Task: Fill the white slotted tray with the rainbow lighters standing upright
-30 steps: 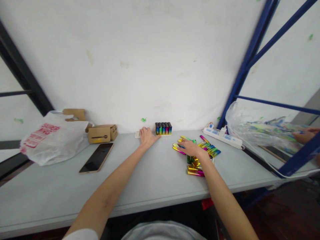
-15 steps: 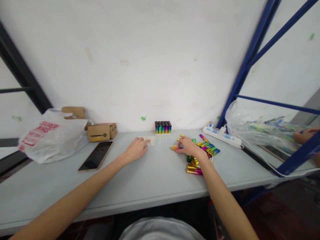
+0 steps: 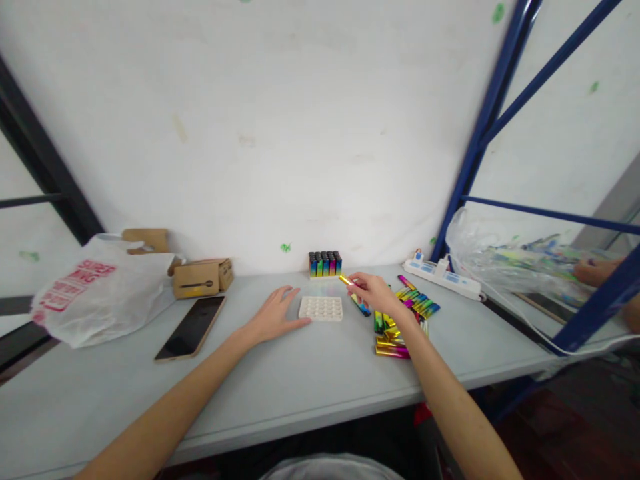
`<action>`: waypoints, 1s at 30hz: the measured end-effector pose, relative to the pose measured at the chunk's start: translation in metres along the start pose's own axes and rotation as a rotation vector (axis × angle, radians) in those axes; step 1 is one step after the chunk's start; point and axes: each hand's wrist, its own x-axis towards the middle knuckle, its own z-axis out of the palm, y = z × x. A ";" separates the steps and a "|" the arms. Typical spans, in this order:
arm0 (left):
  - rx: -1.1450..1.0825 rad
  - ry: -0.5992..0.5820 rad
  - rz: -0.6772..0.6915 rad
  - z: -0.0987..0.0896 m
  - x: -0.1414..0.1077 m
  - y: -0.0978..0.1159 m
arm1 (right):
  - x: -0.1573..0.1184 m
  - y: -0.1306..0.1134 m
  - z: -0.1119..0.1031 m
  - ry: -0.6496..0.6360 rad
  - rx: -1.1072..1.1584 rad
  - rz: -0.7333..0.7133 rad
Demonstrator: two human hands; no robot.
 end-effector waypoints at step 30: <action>-0.111 -0.380 0.076 -0.002 0.068 0.012 | 0.006 -0.026 0.022 0.304 0.142 0.065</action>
